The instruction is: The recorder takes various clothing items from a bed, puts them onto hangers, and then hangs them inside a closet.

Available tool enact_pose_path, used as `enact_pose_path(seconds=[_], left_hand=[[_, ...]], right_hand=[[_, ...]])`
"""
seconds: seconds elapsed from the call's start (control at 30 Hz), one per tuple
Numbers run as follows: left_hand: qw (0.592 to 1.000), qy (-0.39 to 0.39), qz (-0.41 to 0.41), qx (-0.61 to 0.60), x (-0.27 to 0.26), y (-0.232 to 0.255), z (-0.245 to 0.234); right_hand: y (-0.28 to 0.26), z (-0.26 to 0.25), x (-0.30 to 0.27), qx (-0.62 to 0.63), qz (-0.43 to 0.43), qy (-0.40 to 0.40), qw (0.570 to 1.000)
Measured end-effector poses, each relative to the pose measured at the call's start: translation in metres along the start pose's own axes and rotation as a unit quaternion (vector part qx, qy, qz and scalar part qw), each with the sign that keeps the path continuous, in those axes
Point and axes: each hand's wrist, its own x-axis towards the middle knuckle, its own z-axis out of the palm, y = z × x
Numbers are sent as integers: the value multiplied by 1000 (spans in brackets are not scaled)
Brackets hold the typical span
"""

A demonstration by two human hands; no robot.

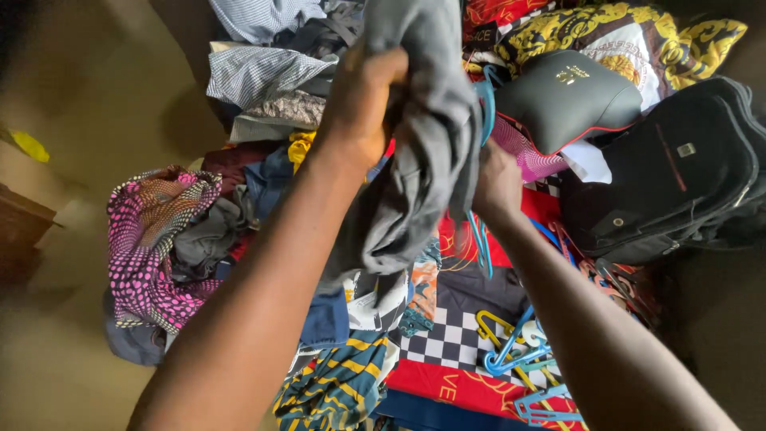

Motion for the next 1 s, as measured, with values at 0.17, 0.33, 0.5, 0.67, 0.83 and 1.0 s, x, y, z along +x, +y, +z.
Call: enact_pose_path(seconds=[0.17, 0.33, 0.5, 0.67, 0.83, 1.0], left_hand=[[994, -58, 29, -86, 6, 42, -12], [984, 135, -111, -31, -8, -41, -209], [893, 259, -220, 296, -125, -122, -354], [720, 309, -277, 557, -183, -137, -403], [478, 171, -102, 856, -157, -70, -262], [551, -2, 19, 834, -127, -123, -193]], right_hand=[[3, -19, 37, 45, -22, 64, 997], [-4, -26, 15, -33, -73, 5, 997], [8, -1, -11, -98, -2, -83, 992], [36, 15, -20, -113, 14, -130, 985], [40, 17, -22, -96, 32, -116, 988], [59, 22, -26, -90, 39, -116, 988]])
